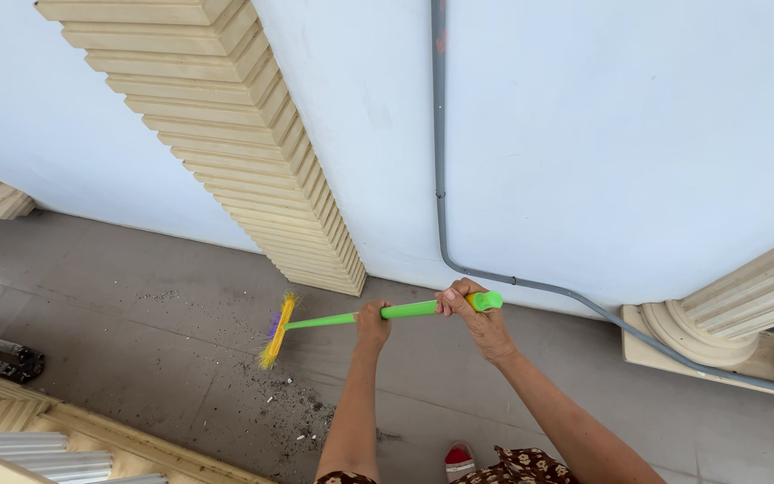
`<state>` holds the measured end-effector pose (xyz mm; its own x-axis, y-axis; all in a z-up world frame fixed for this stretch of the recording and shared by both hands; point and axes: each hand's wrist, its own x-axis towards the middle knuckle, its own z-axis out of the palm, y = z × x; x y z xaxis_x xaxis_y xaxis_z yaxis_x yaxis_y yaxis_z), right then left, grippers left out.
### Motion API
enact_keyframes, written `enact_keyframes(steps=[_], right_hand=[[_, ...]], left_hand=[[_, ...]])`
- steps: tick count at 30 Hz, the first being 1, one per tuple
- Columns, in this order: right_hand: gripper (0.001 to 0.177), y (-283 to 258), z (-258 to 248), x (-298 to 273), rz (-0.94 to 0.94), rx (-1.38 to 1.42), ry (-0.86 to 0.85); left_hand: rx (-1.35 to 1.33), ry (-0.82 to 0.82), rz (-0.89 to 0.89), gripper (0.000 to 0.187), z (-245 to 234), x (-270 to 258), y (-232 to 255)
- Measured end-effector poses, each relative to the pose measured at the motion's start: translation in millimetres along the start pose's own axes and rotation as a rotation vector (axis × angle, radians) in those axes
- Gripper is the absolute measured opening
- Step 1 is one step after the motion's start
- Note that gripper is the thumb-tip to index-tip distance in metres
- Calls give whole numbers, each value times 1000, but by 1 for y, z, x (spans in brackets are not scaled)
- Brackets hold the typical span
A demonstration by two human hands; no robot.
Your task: The person sweeps debris on a balcony floor using a broom, pushing the dirt toward the edge of the space.
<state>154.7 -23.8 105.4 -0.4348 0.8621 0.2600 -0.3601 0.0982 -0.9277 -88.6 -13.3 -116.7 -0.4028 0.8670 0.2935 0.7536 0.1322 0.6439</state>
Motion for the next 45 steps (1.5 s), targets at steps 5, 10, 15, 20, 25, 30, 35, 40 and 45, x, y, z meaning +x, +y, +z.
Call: enact_keyframes(steps=[5, 10, 15, 20, 25, 30, 35, 40, 45], right_hand=[[28, -47, -5, 20, -139, -41, -54], [36, -127, 1, 44, -339, 75, -103], [37, -182, 26, 56, -383, 0, -36], [41, -176, 52, 64, -287, -125, -36], [36, -148, 54, 72, -193, -170, -109], [33, -92, 37, 68, -159, -47, -195], [31, -14, 25, 38, -110, 13, -188], [28, 15, 12, 12, 68, -127, -185], [29, -18, 3, 28, 1, -114, -184]], left_hand=[[-106, 28, 174, 10, -56, 11, 68], [-220, -229, 126, 6, -104, 21, 169], [-354, -476, 77, 42, -122, 17, 238], [-463, -561, 49, 32, -105, 10, 237], [-573, -543, 114, 20, -87, 14, 200], [-273, -511, 57, 15, -82, 27, 128], [-44, -391, 10, 17, -36, 28, 20], [96, -322, -240, 12, -11, 21, -29], [28, -182, -19, 5, -47, 24, 14]])
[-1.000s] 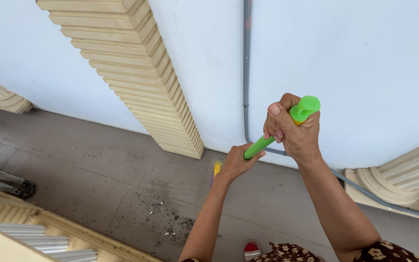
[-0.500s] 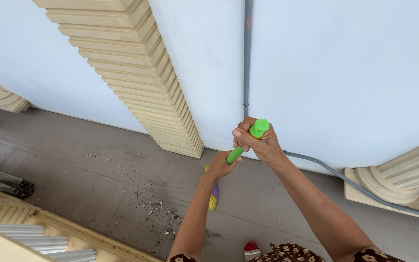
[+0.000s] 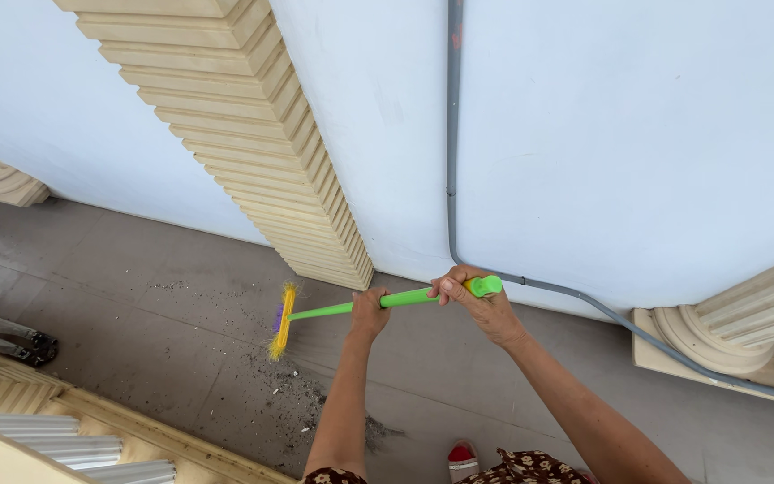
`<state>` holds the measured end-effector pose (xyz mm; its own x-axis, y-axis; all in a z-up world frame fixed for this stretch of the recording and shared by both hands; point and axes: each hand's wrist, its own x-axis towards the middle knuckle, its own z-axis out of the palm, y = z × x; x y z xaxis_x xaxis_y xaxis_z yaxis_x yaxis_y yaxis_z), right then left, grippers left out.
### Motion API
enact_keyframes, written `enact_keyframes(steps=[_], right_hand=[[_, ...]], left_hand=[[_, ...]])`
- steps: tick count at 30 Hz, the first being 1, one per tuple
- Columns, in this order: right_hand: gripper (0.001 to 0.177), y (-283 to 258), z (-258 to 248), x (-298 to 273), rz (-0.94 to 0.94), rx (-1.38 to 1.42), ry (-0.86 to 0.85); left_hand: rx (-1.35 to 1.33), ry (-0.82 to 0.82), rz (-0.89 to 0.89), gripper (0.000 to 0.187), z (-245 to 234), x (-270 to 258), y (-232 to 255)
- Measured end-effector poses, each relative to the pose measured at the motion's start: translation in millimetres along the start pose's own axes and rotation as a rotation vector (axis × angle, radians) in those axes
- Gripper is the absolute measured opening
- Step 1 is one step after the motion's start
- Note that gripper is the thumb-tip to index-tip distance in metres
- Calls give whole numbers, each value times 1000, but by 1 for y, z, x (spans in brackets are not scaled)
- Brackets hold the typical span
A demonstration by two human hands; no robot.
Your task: The person sweeps debris on a balcony floor using a broom, pushing the dirt toward the edge of the space.
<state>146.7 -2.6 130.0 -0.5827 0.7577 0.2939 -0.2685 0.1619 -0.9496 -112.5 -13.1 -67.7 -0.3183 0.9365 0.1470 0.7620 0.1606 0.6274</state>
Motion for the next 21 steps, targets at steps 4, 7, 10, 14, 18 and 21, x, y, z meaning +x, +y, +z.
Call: enact_keyframes(steps=[4, 7, 10, 14, 18, 21], right_hand=[[32, -54, -8, 29, -211, -28, 2], [33, -98, -2, 46, -254, -3, 6], [38, -130, 15, 58, -288, 4, 20], [39, -141, 40, 72, -249, -61, 6], [37, -135, 58, 83, -135, -35, -6], [35, -120, 58, 82, -112, 13, -33]], left_hand=[[-178, -45, 111, 18, -53, -6, 81], [-225, -128, 111, 28, -80, -12, 135], [-340, -254, 50, 36, -88, -18, 166], [-500, -358, 63, 34, -74, -20, 167], [-553, -352, 177, 30, -64, -14, 150], [-521, -371, 128, 24, -68, -8, 131]])
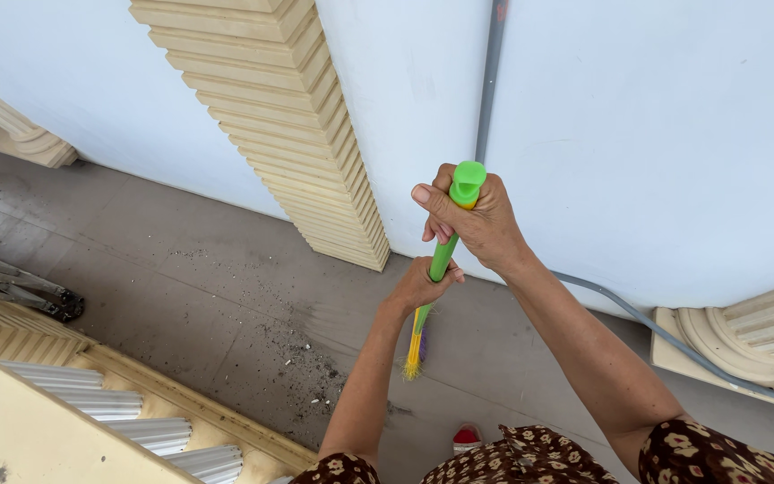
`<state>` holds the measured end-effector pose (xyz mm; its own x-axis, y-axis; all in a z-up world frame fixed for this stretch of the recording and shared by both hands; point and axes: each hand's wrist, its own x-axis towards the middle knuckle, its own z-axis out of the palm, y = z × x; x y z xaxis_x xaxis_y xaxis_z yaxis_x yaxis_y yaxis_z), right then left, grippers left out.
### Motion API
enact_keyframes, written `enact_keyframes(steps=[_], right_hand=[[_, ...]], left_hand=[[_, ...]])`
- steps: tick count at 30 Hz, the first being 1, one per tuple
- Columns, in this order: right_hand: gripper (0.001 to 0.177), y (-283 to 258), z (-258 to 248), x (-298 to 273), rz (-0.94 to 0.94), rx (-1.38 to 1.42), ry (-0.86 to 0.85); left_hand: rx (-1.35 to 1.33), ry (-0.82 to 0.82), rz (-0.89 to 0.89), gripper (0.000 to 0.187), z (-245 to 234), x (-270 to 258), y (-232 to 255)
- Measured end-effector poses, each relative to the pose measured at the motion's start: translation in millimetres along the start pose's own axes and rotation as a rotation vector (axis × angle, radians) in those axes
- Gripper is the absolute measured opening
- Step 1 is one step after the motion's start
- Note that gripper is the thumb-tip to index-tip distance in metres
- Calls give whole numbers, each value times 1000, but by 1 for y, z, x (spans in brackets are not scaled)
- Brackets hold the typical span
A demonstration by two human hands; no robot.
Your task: The person sweeps debris on a balcony floor using a broom, pushing the dirt toward the edge of the space.
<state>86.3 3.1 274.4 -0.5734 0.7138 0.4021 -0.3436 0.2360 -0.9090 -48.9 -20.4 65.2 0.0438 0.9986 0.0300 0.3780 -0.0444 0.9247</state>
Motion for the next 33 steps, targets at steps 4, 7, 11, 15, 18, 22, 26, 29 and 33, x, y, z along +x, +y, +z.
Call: enact_keyframes(steps=[4, 7, 11, 15, 18, 22, 26, 29, 33], right_hand=[[35, 46, -9, -13, -3, 17, -46], [33, 95, -14, -37, -2, 79, -66], [26, 146, -13, -72, 87, 22, -67], [25, 151, -23, -76, 4, -26, -133], [29, 125, -37, -48, -48, -38, -143], [30, 69, -49, 3, -146, 2, -169], [29, 16, -53, 49, -211, 97, -236], [29, -5, -51, 79, -227, 137, -326], [29, -3, -45, 104, -152, 167, -381]], left_hand=[[128, 46, -106, 24, -27, -3, -39], [346, 128, -200, 21, -37, -2, -97], [488, 500, -151, 20, -33, 3, -190], [493, 640, -192, 9, -35, 6, -208], [398, 675, -50, 14, -49, 14, -162], [430, 711, 62, 19, -56, 29, -71], [259, 579, 1, 22, -48, 38, 10], [132, 520, -90, 31, -42, 48, 45], [75, 411, -200, 32, -32, 58, 43]])
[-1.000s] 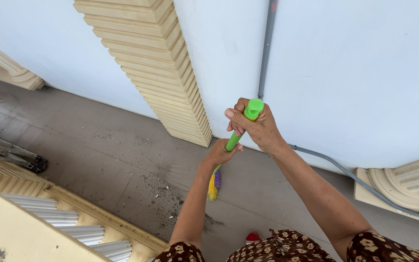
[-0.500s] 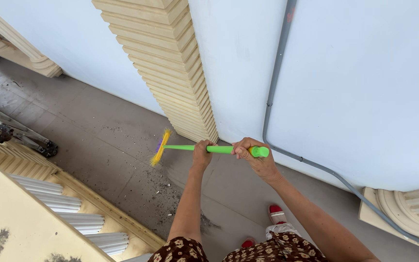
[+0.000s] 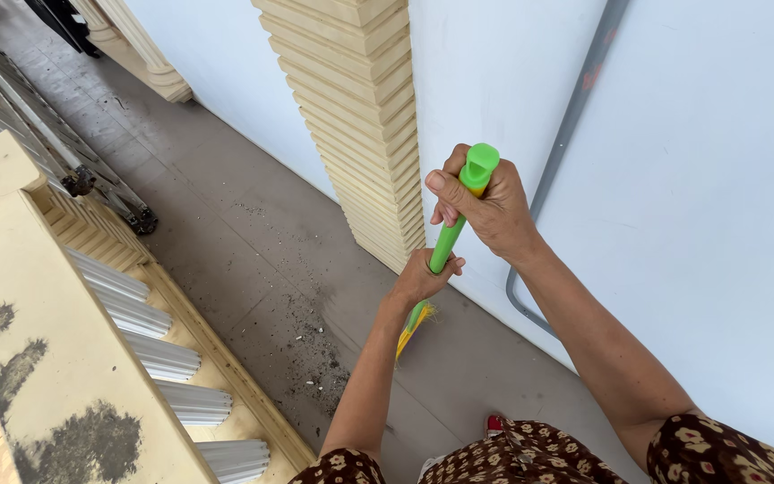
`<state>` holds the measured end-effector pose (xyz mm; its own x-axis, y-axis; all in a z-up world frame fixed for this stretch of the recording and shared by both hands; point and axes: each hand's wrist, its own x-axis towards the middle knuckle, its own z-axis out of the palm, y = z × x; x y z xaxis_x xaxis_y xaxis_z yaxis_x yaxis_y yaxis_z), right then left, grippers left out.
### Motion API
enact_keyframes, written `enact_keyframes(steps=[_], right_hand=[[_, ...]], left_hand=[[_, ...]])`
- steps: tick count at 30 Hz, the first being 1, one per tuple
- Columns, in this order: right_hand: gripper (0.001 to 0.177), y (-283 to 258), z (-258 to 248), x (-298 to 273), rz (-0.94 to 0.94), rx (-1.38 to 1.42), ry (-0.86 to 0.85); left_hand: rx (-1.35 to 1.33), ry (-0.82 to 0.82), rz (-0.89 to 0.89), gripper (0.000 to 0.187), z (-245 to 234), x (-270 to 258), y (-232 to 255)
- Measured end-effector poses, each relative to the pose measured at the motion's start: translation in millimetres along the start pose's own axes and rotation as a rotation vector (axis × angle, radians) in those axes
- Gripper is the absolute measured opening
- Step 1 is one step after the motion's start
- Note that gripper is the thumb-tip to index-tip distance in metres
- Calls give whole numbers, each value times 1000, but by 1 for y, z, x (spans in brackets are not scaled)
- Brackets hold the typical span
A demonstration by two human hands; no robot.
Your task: The person sweeps debris on a balcony floor using a broom, pushing the dirt toward the edge of the space.
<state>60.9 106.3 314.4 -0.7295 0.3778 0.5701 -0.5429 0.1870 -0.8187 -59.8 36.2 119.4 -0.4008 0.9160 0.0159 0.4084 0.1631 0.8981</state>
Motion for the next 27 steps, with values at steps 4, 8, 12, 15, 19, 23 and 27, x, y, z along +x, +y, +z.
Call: enact_keyframes(steps=[4, 8, 12, 15, 19, 23, 27], right_hand=[[29, 27, -8, 1, 137, -30, -20], [29, 62, -27, -19, 169, 27, -69], [24, 107, -33, -60, 263, 19, -165], [23, 129, -36, -89, 247, 0, -279], [22, 134, -45, -90, 174, 58, -369], [23, 115, -50, -49, 195, 82, -378], [21, 81, -41, 2, -4, -2, -416]], left_hand=[[-77, -20, -15, 27, 14, 9, -30], [-56, 43, -70, 23, 15, 30, -74], [274, 263, -96, 20, 15, 50, -154], [350, 544, -173, 18, 25, 55, -208], [172, 737, -128, 21, 25, 48, -210], [137, 894, 104, 11, 9, 44, -157], [226, 897, 229, 15, -14, 30, -97]])
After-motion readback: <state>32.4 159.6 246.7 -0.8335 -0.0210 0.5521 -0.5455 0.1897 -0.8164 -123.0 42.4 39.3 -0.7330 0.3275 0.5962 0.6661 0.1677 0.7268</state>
